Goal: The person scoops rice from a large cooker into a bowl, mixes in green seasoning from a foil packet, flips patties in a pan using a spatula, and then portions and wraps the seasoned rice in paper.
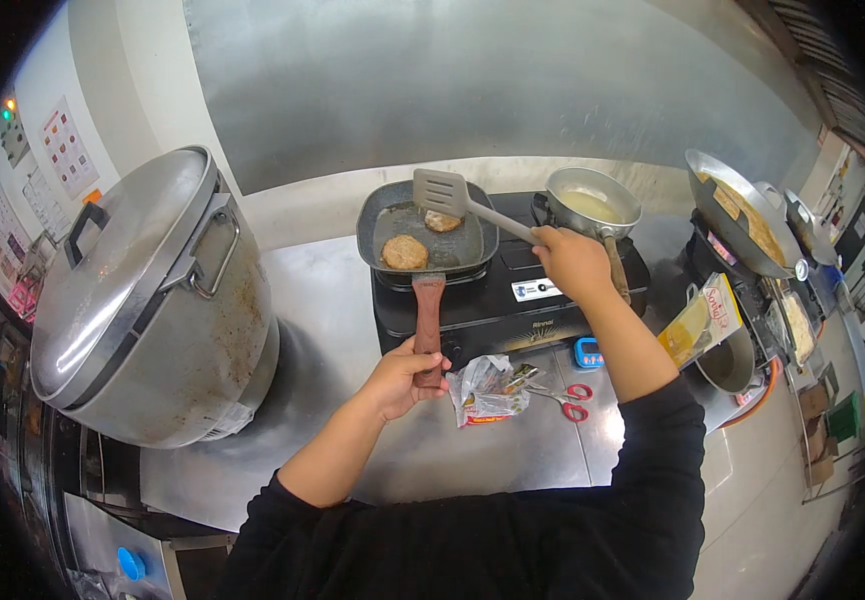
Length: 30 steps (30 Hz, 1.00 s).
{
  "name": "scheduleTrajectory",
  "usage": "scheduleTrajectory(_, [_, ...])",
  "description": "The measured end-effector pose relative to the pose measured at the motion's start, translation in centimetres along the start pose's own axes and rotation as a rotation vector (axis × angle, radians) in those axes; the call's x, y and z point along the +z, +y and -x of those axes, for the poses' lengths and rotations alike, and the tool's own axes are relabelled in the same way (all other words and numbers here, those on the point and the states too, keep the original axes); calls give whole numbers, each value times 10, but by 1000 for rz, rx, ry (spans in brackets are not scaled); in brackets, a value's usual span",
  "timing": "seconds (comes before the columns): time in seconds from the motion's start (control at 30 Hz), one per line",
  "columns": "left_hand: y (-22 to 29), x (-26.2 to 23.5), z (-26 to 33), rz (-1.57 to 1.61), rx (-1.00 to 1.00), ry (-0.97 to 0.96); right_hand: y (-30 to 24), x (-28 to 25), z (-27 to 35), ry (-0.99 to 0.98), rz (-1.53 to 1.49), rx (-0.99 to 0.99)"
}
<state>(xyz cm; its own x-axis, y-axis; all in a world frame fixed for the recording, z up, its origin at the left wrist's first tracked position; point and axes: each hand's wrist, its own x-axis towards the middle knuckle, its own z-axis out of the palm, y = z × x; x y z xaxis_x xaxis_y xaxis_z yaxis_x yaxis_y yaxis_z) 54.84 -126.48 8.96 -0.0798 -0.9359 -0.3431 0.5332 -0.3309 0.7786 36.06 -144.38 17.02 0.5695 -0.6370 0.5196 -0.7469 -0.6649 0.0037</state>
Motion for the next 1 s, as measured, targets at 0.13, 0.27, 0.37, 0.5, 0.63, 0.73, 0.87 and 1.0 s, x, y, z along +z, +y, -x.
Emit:
scheduleTrajectory(0.13, [-1, 1, -1, 6, 12, 7, -5, -27, -10, -241, -27, 113])
scheduleTrajectory(0.27, [0, -3, 4, -16, 30, 30, 10, -70, -49, -437, 47, -53])
scheduleTrajectory(0.37, [5, -11, 10, -35, 29, 57, 9, -85, -100, -799, -29, 124])
scheduleTrajectory(0.5, [15, -15, 14, -76, 0, 56, 12, -67, -115, -967, -231, 250])
scheduleTrajectory(0.63, [20, -18, 18, -119, -39, 28, 7, -5, -98, -1000, -585, 327])
scheduleTrajectory(0.73, [21, -24, 20, -124, -48, 51, 8, 17, -74, -894, -766, 390])
scheduleTrajectory(0.87, [19, -26, 20, -85, -33, 81, 13, 20, -51, -715, -905, 405])
scheduleTrajectory(1.0, [10, -24, 15, -60, -4, 51, 24, 8, -42, -381, -698, 248])
